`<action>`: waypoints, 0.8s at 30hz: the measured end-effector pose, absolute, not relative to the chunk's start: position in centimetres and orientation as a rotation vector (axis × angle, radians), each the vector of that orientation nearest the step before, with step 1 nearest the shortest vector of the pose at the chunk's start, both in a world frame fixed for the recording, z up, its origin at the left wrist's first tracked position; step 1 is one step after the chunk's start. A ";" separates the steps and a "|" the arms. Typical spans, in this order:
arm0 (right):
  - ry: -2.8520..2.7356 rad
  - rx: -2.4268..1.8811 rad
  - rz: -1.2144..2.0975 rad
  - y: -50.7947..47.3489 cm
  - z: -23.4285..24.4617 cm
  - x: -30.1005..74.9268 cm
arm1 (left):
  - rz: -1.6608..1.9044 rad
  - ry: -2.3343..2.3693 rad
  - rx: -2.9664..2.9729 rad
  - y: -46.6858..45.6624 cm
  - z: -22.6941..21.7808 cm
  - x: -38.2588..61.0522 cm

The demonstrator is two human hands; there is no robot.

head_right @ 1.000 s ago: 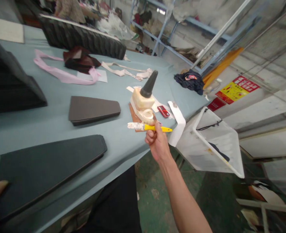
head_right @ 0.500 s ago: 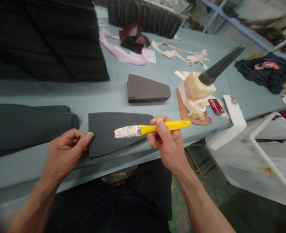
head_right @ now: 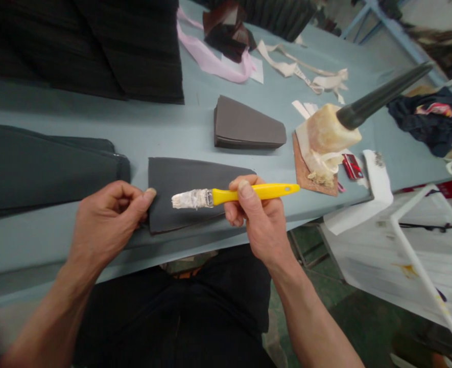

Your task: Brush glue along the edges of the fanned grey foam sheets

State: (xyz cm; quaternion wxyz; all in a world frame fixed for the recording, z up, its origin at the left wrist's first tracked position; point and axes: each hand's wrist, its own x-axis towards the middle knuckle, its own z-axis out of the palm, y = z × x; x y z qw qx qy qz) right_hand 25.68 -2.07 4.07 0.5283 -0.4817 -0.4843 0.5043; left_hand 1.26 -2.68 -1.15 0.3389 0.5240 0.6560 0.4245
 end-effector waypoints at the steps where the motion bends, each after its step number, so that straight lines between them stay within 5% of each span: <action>1: -1.162 -1.151 1.202 -2.1 4.0 25.7 | 1.109 1.700 1.369 -2.7 -1.1 1.3; 24: -1.405 -1.055 1.267 -2.0 5.5 25.1 | 1.054 1.693 1.372 -2.6 -0.4 1.8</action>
